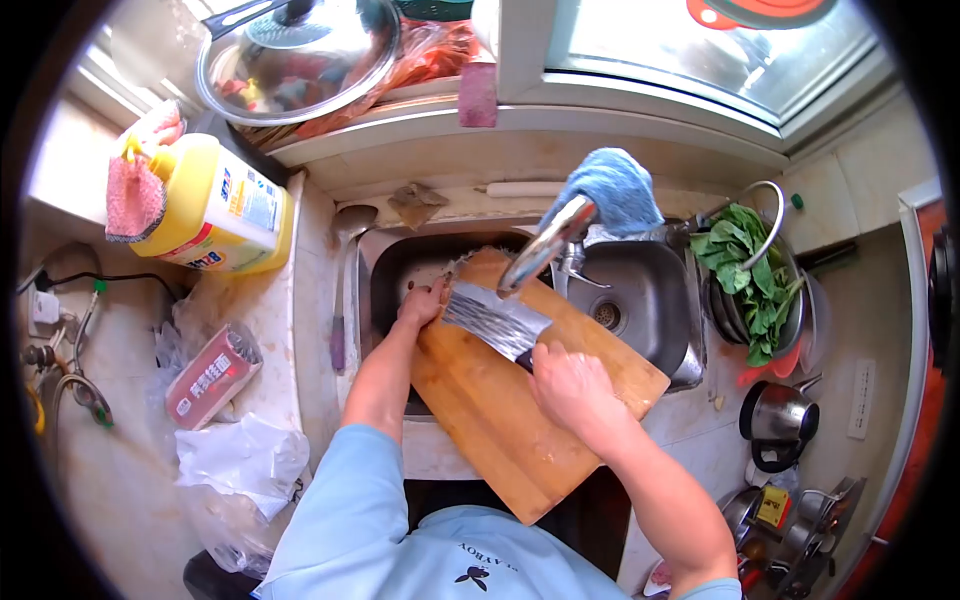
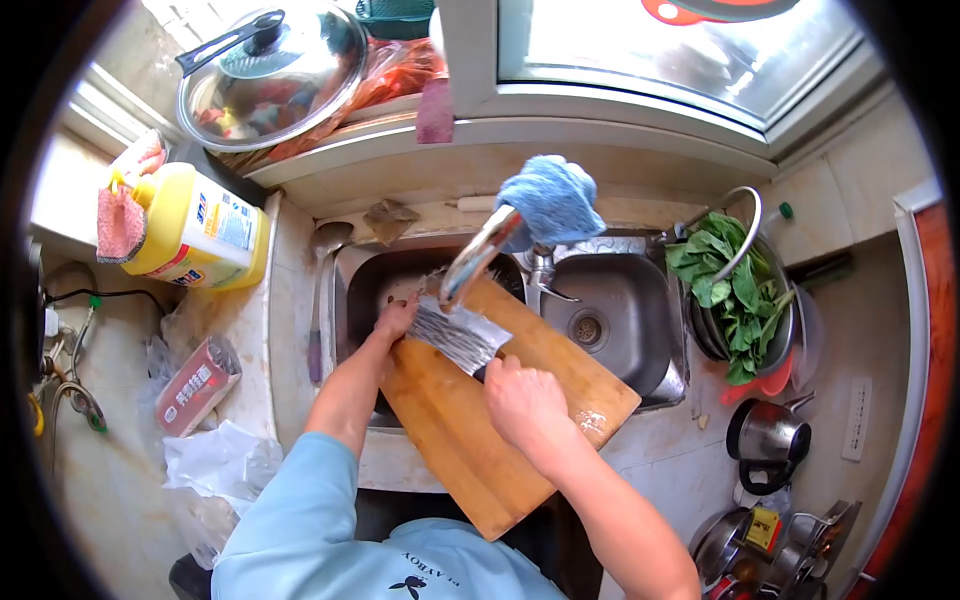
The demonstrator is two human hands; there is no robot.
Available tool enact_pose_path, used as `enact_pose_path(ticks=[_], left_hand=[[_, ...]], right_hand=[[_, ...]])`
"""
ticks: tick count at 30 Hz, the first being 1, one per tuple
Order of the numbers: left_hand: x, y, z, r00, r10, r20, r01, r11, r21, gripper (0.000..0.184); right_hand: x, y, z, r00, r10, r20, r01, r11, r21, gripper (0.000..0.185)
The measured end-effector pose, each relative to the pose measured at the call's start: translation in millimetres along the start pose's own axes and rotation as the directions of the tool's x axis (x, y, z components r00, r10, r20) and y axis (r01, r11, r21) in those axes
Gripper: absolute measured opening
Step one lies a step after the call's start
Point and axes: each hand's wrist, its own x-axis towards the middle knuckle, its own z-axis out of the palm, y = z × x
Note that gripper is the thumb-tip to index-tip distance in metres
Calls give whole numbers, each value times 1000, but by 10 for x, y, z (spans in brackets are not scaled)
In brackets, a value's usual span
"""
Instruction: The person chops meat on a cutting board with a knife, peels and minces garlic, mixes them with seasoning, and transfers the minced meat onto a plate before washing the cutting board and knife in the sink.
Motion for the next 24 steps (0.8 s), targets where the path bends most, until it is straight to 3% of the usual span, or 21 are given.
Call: enact_pose_path(ticks=[2, 3, 6, 7, 10, 12, 15, 17, 19, 20, 21, 24], left_hand=[[-274, 137, -72, 990, -23, -142, 22, 1000, -14, 70], [-344, 132, -49, 978, -36, -205, 37, 999, -2, 54], [-539, -57, 178, 949, -24, -315, 10, 999, -44, 42], [-639, 36, 118, 973, -161, -168, 158, 987, -31, 35], [-521, -355, 352, 948, 154, -279, -179, 981, -69, 33], [-984, -225, 98, 949, 73, -306, -121, 982, -142, 31], [-1937, 182, -446, 904, -73, -422, -70, 947, -313, 26], [-2327, 395, -507, 765, 29, -643, -318, 885, -339, 24], [-2555, 787, -542, 582, 337, -740, -627, 765, -145, 24], [-2683, 994, -615, 672, 449, -588, -691, 666, -282, 27], [-2653, 1064, -546, 625, 625, -468, -776, 560, -289, 37], [-2421, 1098, -370, 581, 775, -249, -806, 507, -306, 48]], right_hand=[[233, -85, -46, 998, -61, -23, 59, 997, -55, 10], [319, -115, -40, 996, -89, -25, 86, 990, -114, 8], [476, -228, -72, 995, -97, -5, 95, 980, -173, 8], [494, -262, -77, 995, -104, 2, 103, 980, -171, 8], [536, -330, -89, 992, -129, 0, 128, 981, -148, 9], [547, -300, -50, 986, -165, -12, 163, 980, -115, 10], [492, -281, -63, 995, -82, 52, 86, 994, -64, 25], [483, -195, -41, 992, -123, 14, 123, 987, -106, 16], [412, -150, 8, 990, -144, 0, 142, 979, -145, 12], [403, -143, 13, 987, -159, -2, 156, 973, -168, 12], [411, -142, 11, 985, -175, -7, 170, 967, -191, 11], [396, -144, 14, 975, -221, -6, 218, 967, -134, 10]])
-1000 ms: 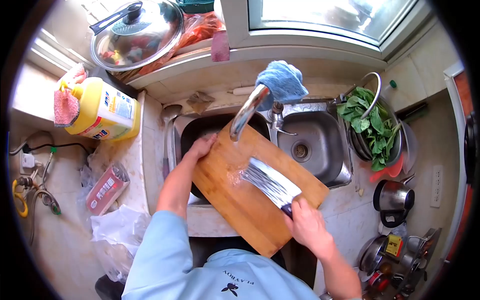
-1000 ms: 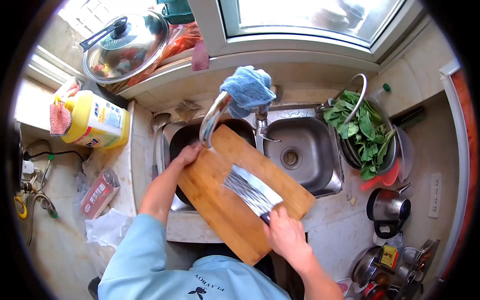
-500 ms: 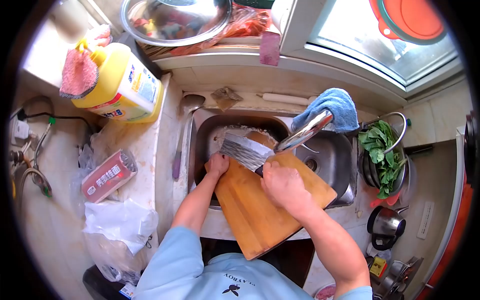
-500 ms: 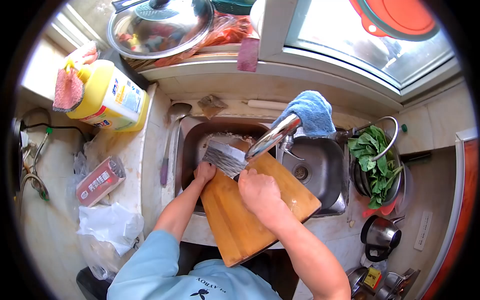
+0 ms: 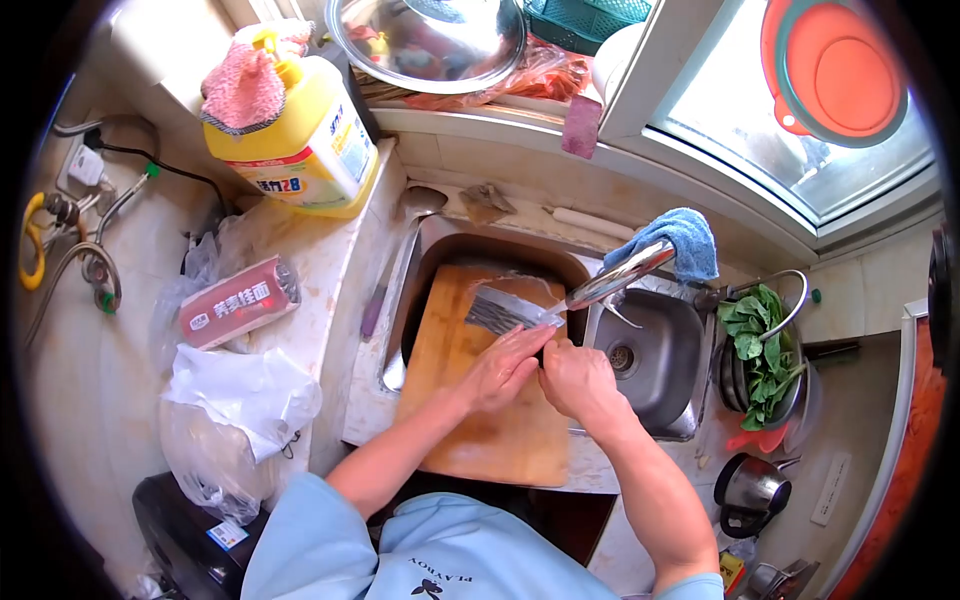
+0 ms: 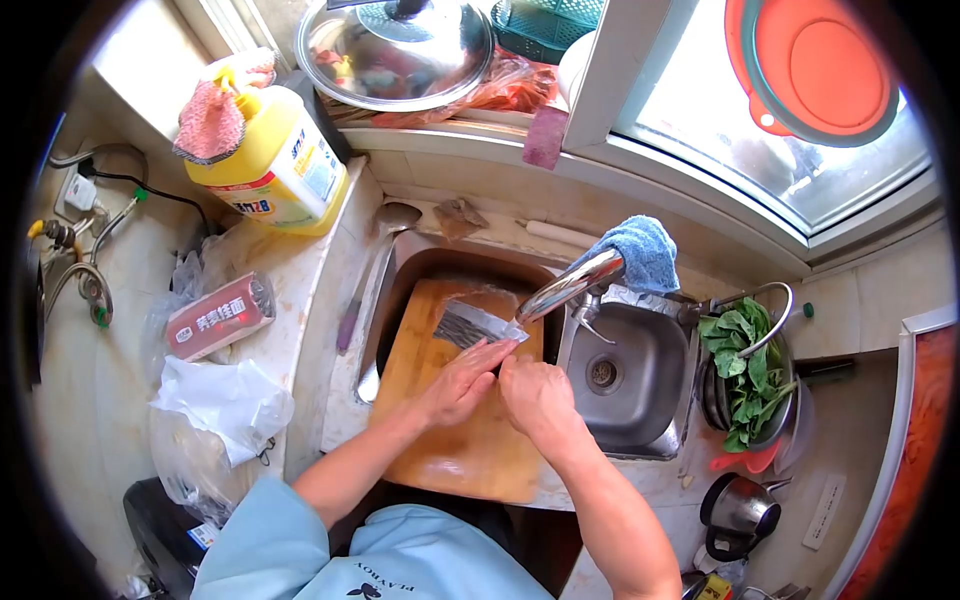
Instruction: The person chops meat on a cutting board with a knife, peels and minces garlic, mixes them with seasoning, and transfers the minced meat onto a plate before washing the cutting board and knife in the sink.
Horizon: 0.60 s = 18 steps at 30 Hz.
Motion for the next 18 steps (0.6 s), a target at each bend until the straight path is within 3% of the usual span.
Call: enact_pose_path(ticks=[3, 6, 7, 9, 10, 11, 12, 13, 14, 15, 16, 17, 18], left_hand=[[101, -127, -119, 990, 67, 123, -99, 956, 277, 55], [234, -234, -231, 979, -82, 186, 3, 922, 387, 58], [277, -484, -219, 960, -216, 177, 100, 858, 503, 60], [386, -788, -431, 893, -449, 12, 348, 709, 613, 61], [512, -468, -709, 819, -572, -41, 478, 642, 599, 61], [371, -757, -661, 841, -457, -288, 538, 652, 535, 59], [332, -739, -679, 814, -395, -426, 569, 691, 446, 56], [281, -705, -640, 824, -360, -437, 543, 721, 430, 55], [224, -669, -607, 832, -323, -451, 515, 750, 415, 54], [206, -579, -539, 864, -272, -424, 438, 821, 366, 53], [232, -527, -454, 889, -215, -403, 355, 881, 313, 52], [306, -595, -390, 900, -178, -397, 279, 937, 212, 50], [442, -609, -362, 900, -159, -405, 234, 962, 144, 50]], right_hand=[[-11, 37, 49, 999, 31, 18, -30, 999, -22, 25], [-48, 61, 46, 1000, 6, 15, -5, 999, -35, 25], [-63, 48, 0, 999, 7, 41, -6, 1000, -20, 25], [-141, 47, -20, 996, 19, 87, -23, 999, 48, 25], [-175, 71, -26, 994, 25, 108, -33, 996, 79, 25], [-185, 105, 34, 992, 80, 93, -96, 979, 180, 21], [-195, 127, 131, 987, 135, 88, -155, 947, 282, 19], [-201, 144, 211, 978, 188, 90, -208, 901, 381, 17], [-191, 167, 274, 918, 302, 256, -390, 585, 711, 20], [-165, 167, 299, 836, 317, 449, -507, 131, 852, 23], [-124, 144, 276, 751, 231, 619, -530, -350, 773, 27], [-122, 119, 213, 718, 197, 667, -526, -474, 706, 35], [-124, 114, 224, 721, 171, 671, -521, -506, 688, 35]])
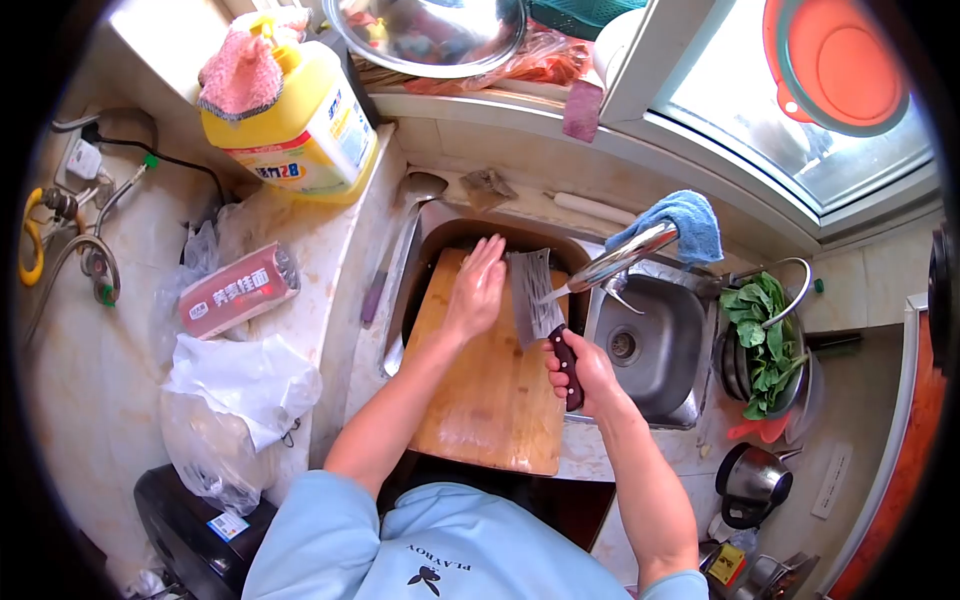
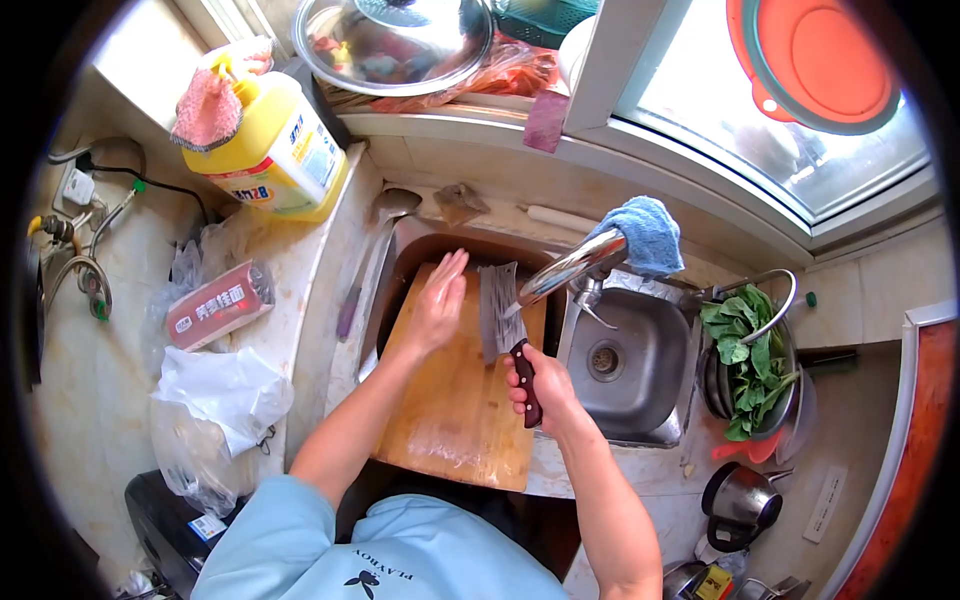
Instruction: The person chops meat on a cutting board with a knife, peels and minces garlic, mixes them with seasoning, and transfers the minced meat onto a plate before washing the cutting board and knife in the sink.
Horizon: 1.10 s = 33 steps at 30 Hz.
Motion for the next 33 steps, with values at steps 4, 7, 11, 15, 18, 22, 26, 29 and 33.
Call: enact_pose_path(ticks=[4, 7, 11, 15, 18, 22, 26, 29, 33], left_hand=[[561, 278, 318, 999, 46, -11, -47, 997, -61, 52], [482, 319, 722, 995, 73, 69, -75, 997, 27, 55], [2, 393, 773, 982, 15, 187, -21, 999, 33, 62], [-438, 34, 471, 945, -157, 286, 0, 877, 481, 60], [-412, -7, 126, 957, -236, 171, 76, 770, 634, 58], [-9, 432, 312, 997, 40, 62, -46, 993, 107, 57], [143, 463, 621, 969, 151, 195, -175, 978, 110, 62], [262, 289, 676, 974, 83, 212, -107, 989, 105, 65], [311, 77, 650, 977, -71, 201, 47, 991, 125, 67]], right_hand=[[3, 59, 38, 998, 29, 62, -35, 996, 82, 38], [-13, 57, 95, 999, -10, 49, 4, 994, 107, 39], [-2, 1, 117, 996, -90, -26, 92, 991, 100, 39], [-3, 5, 71, 991, -129, -28, 130, 991, 34, 41], [-44, -31, 71, 988, -152, -36, 152, 988, -22, 42], [-37, 38, 104, 998, -56, -23, 55, 998, -37, 40], [-111, 138, 132, 1000, -13, 7, 13, 1000, 10, 39], [-189, 121, 83, 1000, 6, 11, -6, 999, 32, 40], [-218, 183, 71, 999, -24, 23, 24, 1000, -1, 41]])
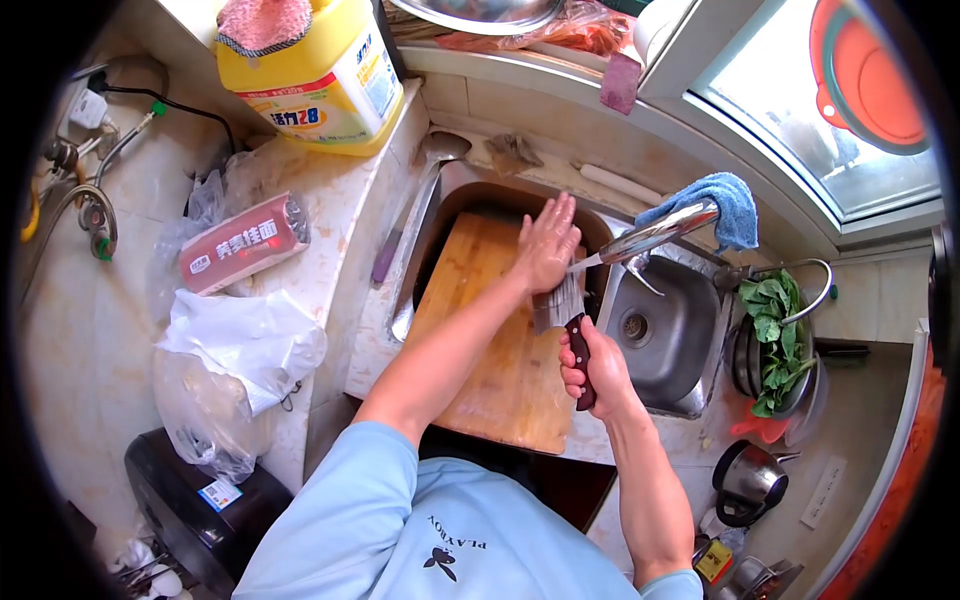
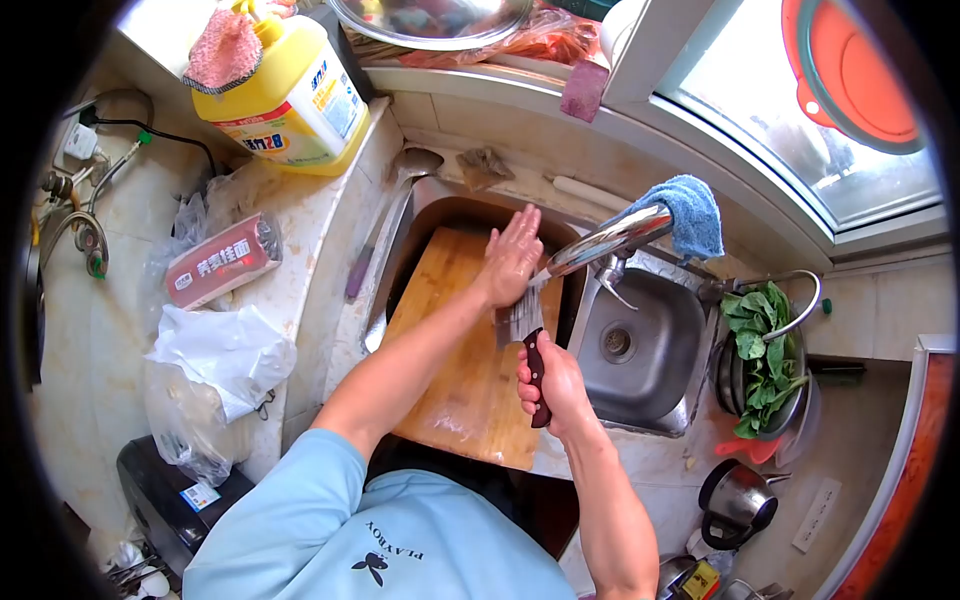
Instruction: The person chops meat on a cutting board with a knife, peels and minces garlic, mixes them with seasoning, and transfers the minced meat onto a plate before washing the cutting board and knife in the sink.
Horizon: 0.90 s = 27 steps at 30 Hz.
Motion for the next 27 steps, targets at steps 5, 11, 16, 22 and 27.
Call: enact_pose_path(ticks=[5, 11, 16, 22, 27], left_hand=[[53, -508, -303, 900, -415, -132, 435, 873, 221, 63], [56, 335, -156, 985, 140, -100, -153, 979, -132, 62], [-468, -2, -208, 982, 178, 55, -179, 984, 3, 62], [-1202, -917, -698, 955, -268, -129, 274, 961, 26, 49], [-1909, -770, -1089, 888, -442, -125, 460, 851, 255, 46]], right_hand=[[-96, 30, -131, 999, -39, 4, 39, 999, -23, 42], [191, -137, 38, 1000, -17, -7, 17, 998, 59, 40], [276, -499, 132, 988, -154, -22, 155, 966, 209, 41], [199, -109, -194, 750, -661, 19, 164, 159, -974, 33], [-187, 235, -430, 796, -572, 198, 73, -235, -969, 21]])
